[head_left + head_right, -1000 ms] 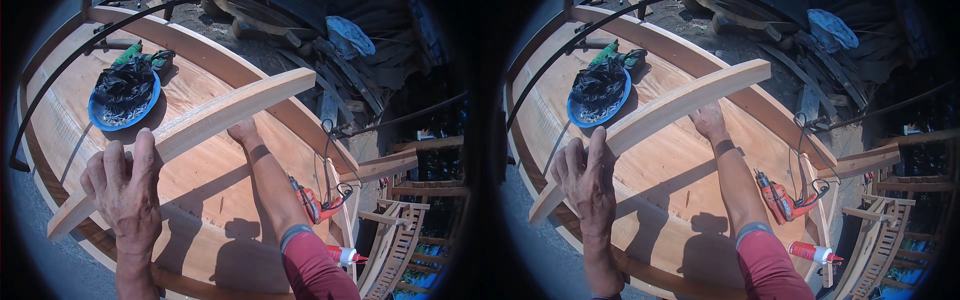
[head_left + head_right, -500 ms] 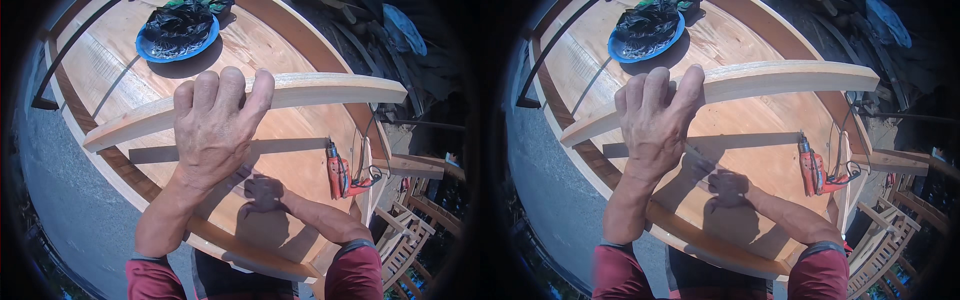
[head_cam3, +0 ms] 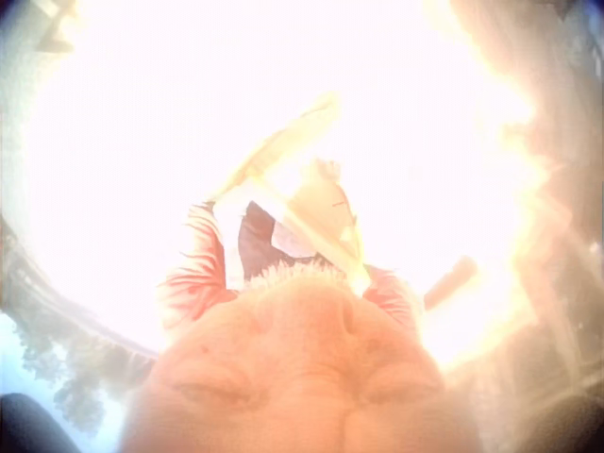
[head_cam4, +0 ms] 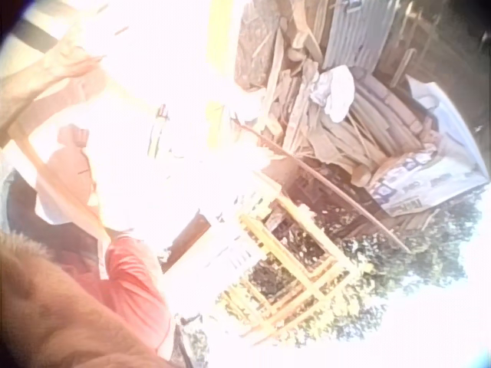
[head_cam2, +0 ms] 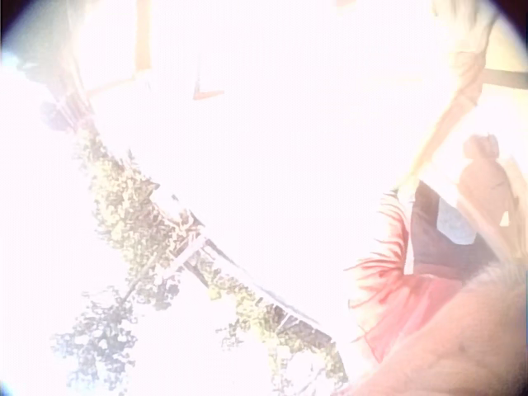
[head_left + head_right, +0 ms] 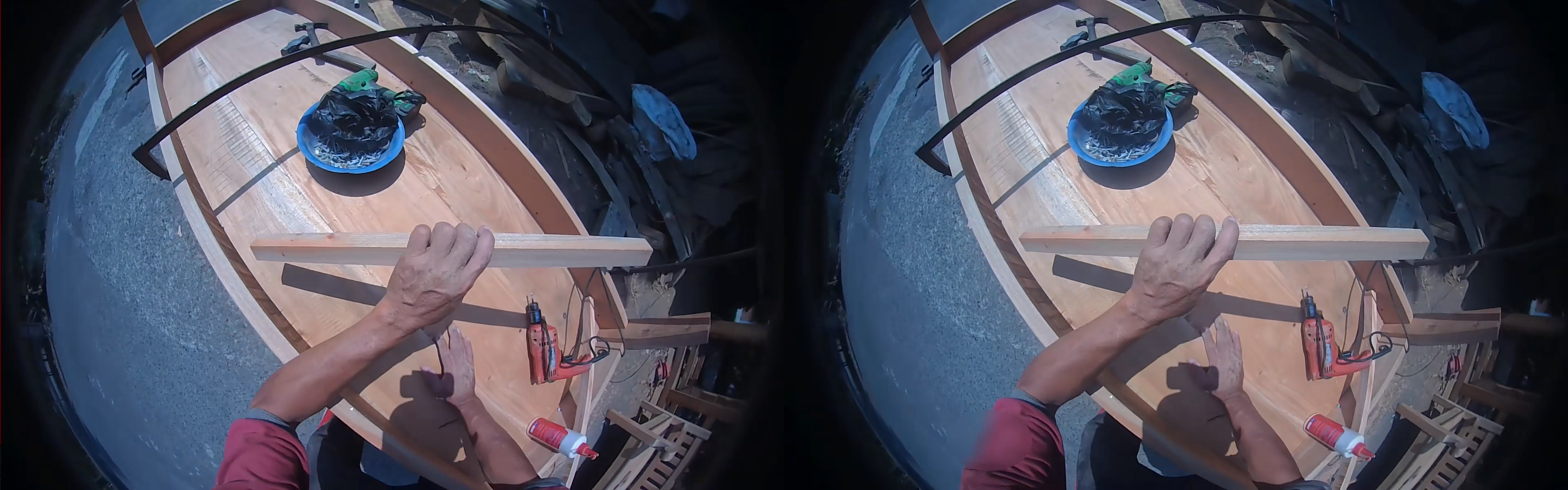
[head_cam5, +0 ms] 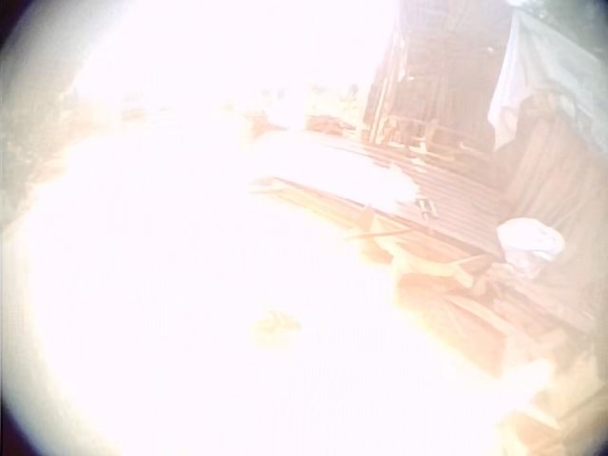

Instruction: The person uses a circular saw to cut a piece of wood, applies glue to several wooden slats, and then uses a power drill to secure the slats to the underside of a wooden bench.

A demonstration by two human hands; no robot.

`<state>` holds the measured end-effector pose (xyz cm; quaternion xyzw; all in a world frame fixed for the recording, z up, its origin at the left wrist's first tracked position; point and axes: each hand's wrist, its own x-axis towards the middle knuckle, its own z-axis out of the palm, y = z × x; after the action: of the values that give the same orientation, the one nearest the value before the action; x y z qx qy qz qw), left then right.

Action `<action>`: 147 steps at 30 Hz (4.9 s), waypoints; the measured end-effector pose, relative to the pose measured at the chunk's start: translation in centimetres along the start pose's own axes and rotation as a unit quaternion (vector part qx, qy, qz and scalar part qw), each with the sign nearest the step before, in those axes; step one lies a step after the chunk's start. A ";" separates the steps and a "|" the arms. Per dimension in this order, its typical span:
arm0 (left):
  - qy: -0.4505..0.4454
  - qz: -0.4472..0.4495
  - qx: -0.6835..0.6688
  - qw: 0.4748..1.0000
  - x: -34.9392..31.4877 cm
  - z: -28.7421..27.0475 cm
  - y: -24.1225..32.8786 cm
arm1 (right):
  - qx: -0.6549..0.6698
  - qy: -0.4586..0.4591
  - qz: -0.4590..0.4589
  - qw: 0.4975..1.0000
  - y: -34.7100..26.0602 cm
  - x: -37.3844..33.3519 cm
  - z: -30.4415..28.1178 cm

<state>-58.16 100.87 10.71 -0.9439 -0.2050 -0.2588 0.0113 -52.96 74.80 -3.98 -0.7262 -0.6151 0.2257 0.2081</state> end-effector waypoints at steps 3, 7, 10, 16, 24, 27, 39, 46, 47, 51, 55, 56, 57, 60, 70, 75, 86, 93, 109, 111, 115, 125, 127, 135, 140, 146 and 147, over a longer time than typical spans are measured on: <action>-0.099 -0.038 0.016 0.994 1.4 1.8 3.1 | -0.070 -0.009 0.035 0.997 -0.4 -0.3 -0.3; -0.141 -0.078 -0.026 0.987 1.6 5.6 5.3 | -0.017 0.007 0.059 0.998 0.5 -1.7 0.6; -0.185 -0.109 -0.040 0.976 0.6 8.5 5.7 | 0.004 0.052 0.058 0.997 0.3 -0.9 0.7; -0.245 -0.090 -0.004 0.965 -1.4 12.2 7.3 | 0.009 0.067 0.072 0.995 1.0 -1.8 0.2; -0.269 -0.097 -0.038 0.957 -4.6 16.3 4.7 | 0.059 0.114 0.080 0.988 0.9 -2.2 0.4; -0.274 -0.083 -0.061 0.956 -4.5 17.1 5.1 | 0.057 0.130 0.079 0.987 1.9 -2.7 -0.2; -0.414 -0.158 -0.053 0.895 -6.9 2.6 -2.3 | 0.088 0.164 0.073 0.980 2.5 -2.2 1.6; -0.292 -0.283 0.030 0.913 -15.2 -10.7 -18.2 | 0.058 0.218 0.029 0.974 -0.4 0.2 0.3; -0.295 -0.307 0.017 0.905 -16.6 -11.5 -19.1 | 0.054 0.227 0.002 0.972 -4.4 2.6 -1.0; -0.290 -0.346 0.057 0.890 -17.0 -8.5 -18.2 | -0.029 0.156 -0.024 0.987 -18.3 16.5 -6.2; -0.116 -0.395 -0.060 0.909 -16.9 -6.4 -17.6 | -0.147 0.083 -0.050 0.984 -20.7 24.2 -1.3; -0.105 -0.390 -0.061 0.913 -16.4 -6.6 -17.0 | -0.157 0.072 -0.060 0.983 -19.7 24.0 1.0; -0.082 -0.380 -0.059 0.919 -16.7 -7.1 -17.4 | -0.147 -0.007 -0.084 0.986 -17.8 21.0 3.6; -0.036 -0.371 -0.067 0.926 -17.3 -6.8 -17.6 | -0.120 -0.119 -0.040 0.985 -16.9 14.8 5.5; -0.013 -0.382 -0.134 0.914 -17.7 -7.7 -18.2 | 0.030 0.297 0.393 0.870 -4.0 12.8 -4.1; -0.030 -0.363 -0.138 0.921 -17.9 -7.7 -18.3 | -0.072 0.346 0.358 0.864 1.9 14.9 -4.2; -0.073 -0.372 -0.126 0.917 -18.7 -7.4 -18.1 | -0.034 0.136 0.421 0.896 4.2 18.5 -0.6; -0.055 -0.337 -0.103 0.934 -17.6 -7.4 -18.4 | -0.038 0.198 0.246 0.948 -3.6 9.8 -2.1; -0.050 -0.398 -0.109 0.909 -19.1 -6.4 -18.4 | -0.028 0.185 0.351 0.918 -3.7 9.8 7.7; -0.053 -0.404 -0.088 0.909 -18.9 -7.0 -18.3 | 0.082 0.211 0.382 0.896 -5.1 10.6 7.3; -0.052 -0.388 -0.113 0.913 -18.6 -6.8 -18.2 | 0.098 0.232 0.369 0.895 -5.3 10.3 6.0; -0.080 -0.374 -0.114 0.917 -17.3 -7.8 -18.1 | -0.083 0.268 0.261 0.924 -7.5 10.6 2.9; -0.100 -0.369 -0.119 0.916 -17.0 -7.7 -17.6 | -0.074 0.180 0.327 0.925 -8.2 11.6 6.0; -0.157 -0.298 -0.112 0.935 -16.3 -8.4 -18.0 | -0.081 0.153 0.328 0.929 -8.6 12.5 4.8; -0.173 -0.286 -0.103 0.937 -16.9 -8.1 -18.3 | -0.092 0.169 0.382 0.904 -8.5 13.6 3.5; -0.195 -0.287 -0.097 0.933 -17.0 -7.8 -18.1 | -0.123 0.209 0.412 0.878 -3.4 15.4 2.9; -0.201 -0.287 -0.099 0.931 -16.9 -7.7 -17.7 | -0.135 0.182 0.419 0.880 -2.5 15.8 3.0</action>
<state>-82.12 109.66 7.55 -0.8734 -0.4385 -0.0746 -0.1981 -54.45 90.83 -6.10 -0.9653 -0.2297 0.0708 0.1023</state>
